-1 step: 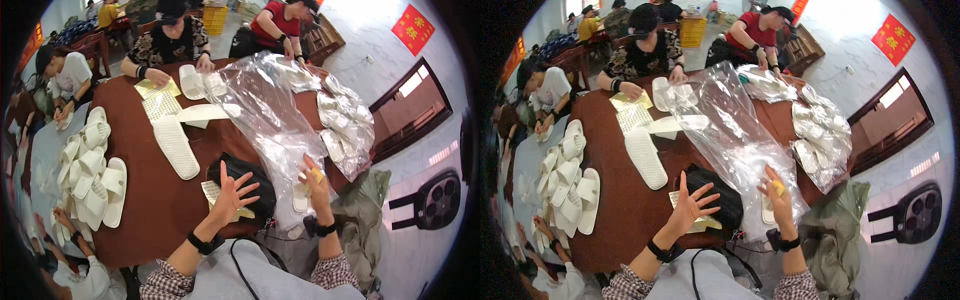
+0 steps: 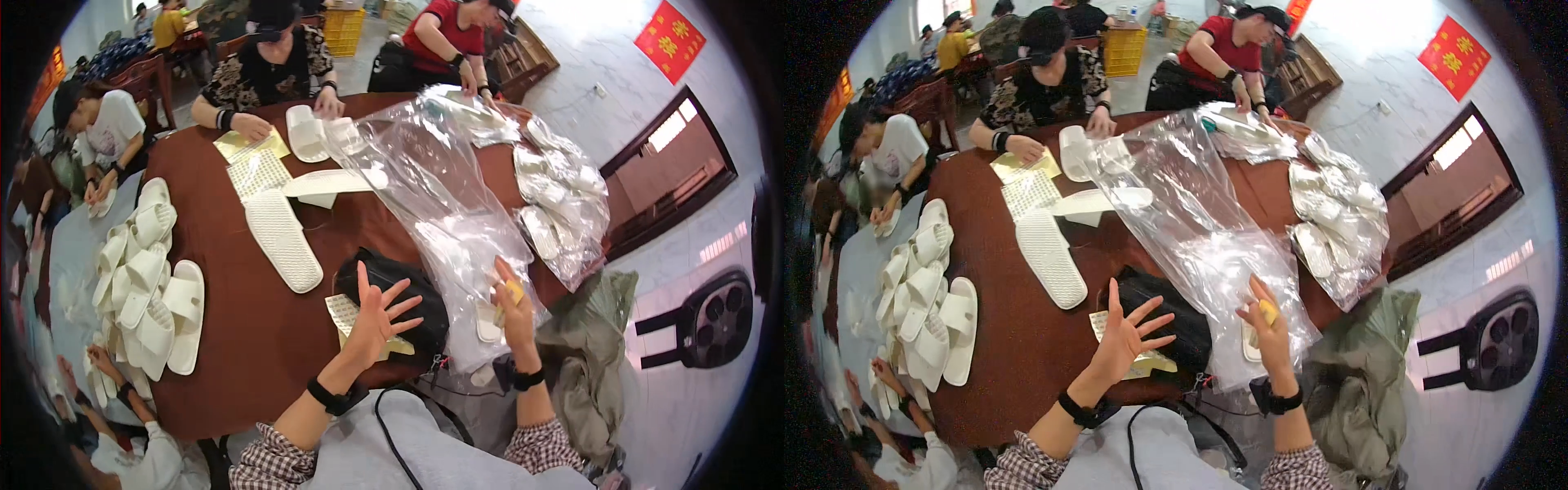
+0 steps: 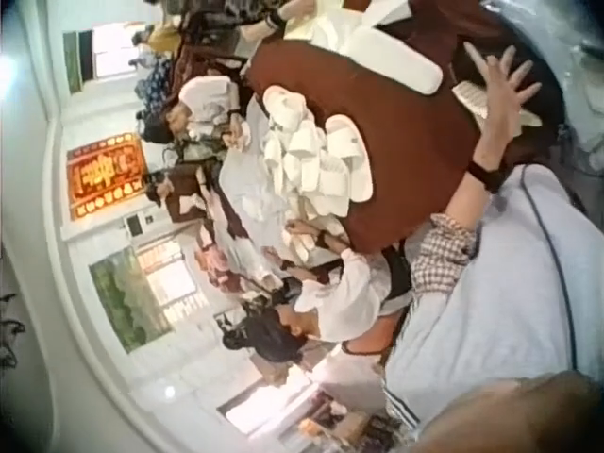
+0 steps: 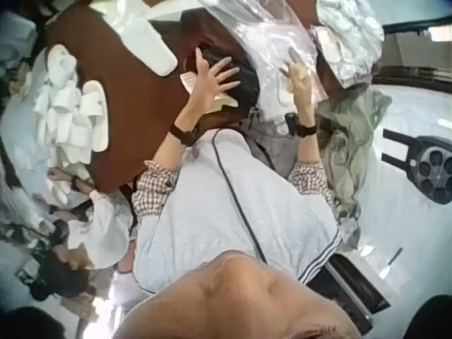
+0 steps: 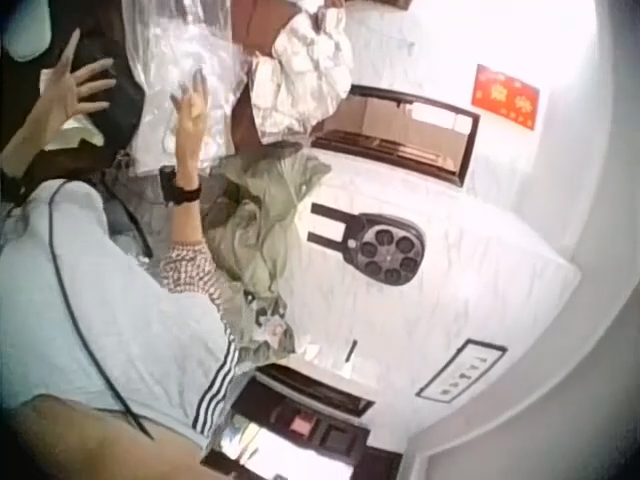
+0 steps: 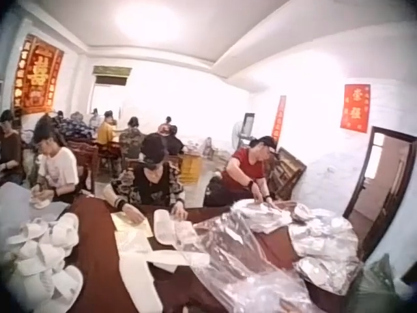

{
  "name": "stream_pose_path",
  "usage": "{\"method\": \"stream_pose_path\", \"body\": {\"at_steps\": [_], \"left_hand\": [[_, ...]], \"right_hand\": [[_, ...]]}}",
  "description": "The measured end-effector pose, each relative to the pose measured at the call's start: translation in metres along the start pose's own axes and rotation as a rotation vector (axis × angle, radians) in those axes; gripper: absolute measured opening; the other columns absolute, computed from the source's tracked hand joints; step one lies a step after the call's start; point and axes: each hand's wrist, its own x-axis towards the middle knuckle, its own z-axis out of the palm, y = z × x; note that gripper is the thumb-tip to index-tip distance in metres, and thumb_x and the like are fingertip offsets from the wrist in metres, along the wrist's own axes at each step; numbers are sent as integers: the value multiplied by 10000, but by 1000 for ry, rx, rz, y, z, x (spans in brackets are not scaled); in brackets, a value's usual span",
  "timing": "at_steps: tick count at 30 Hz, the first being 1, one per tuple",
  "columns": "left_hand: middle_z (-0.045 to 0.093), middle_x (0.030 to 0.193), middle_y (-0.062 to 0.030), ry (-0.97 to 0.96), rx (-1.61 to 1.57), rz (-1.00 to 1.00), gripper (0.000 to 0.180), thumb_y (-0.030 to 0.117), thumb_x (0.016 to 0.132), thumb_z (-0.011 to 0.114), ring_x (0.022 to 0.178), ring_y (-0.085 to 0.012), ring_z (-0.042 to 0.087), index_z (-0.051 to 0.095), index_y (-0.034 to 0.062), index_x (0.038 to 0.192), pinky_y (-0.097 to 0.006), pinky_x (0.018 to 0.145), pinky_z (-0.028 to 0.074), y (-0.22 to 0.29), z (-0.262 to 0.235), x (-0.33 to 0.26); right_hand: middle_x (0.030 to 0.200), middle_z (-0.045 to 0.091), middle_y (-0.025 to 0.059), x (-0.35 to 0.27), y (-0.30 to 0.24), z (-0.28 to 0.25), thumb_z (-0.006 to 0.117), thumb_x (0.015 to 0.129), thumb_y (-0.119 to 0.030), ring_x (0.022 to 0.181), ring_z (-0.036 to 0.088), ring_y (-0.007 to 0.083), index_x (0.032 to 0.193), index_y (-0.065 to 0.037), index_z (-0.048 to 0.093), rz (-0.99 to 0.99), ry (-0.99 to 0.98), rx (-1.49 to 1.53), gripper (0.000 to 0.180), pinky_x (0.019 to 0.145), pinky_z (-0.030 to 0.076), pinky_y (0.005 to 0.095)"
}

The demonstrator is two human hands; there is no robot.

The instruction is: The recorder is applying size stickers to white sandals and packaging them in plastic bags at a shared work table.

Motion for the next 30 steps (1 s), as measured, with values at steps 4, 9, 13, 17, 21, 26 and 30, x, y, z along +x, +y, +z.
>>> {"method": "stream_pose_path", "body": {"at_steps": [4,9,13,17,21,26,30], "left_hand": [[248,1545,-255,40,20,-68,875,549,991,461,1310,-399,469,-253,451,1487,-573,1002,486,-15,18,11],[325,1468,-255,121,47,-198,1019,191,992,592,1208,-368,556,-268,409,1494,-515,929,553,-43,32,28],[298,1466,-301,53,217,-90,994,-85,917,483,1164,-305,600,-140,353,1556,-431,926,567,-71,23,34],[232,1564,-243,-42,415,-172,899,-174,741,331,1228,-283,568,235,157,1571,-371,1005,518,-81,-6,31],[329,1570,-86,-204,475,-269,789,-153,776,363,1299,-297,518,320,76,1531,-383,1021,508,-79,-26,15],[315,1578,-99,-242,430,-344,757,-160,800,370,1316,-300,507,335,64,1523,-385,1009,520,-69,-36,2],[311,1582,-103,-305,456,-342,727,-146,825,389,1327,-298,500,349,67,1518,-386,1012,517,-58,-42,-6]], "right_hand": [[1502,435,156,-36,39,-12,541,1007,-124,1352,463,274,1404,14,503,-189,101,-211,422,1059,435,355],[1449,496,192,-59,60,-20,556,990,-106,1361,455,317,1377,2,538,-253,160,-539,402,1106,363,359],[1374,563,125,-68,82,-27,556,986,-115,1214,582,247,1367,-18,554,-188,201,-383,393,970,469,325],[1194,625,27,-64,102,-68,539,986,-155,847,621,93,1173,-66,640,75,657,136,231,684,455,225],[1000,696,-5,-25,93,-127,566,982,-210,719,550,65,1085,-56,688,142,445,-63,222,618,421,205],[889,670,-15,54,84,-123,573,989,-370,653,496,48,1238,-42,641,380,-123,-194,417,593,411,207],[842,616,-28,106,88,-94,573,986,-432,631,458,42,1407,-77,507,450,3,-62,555,573,396,202]]}}
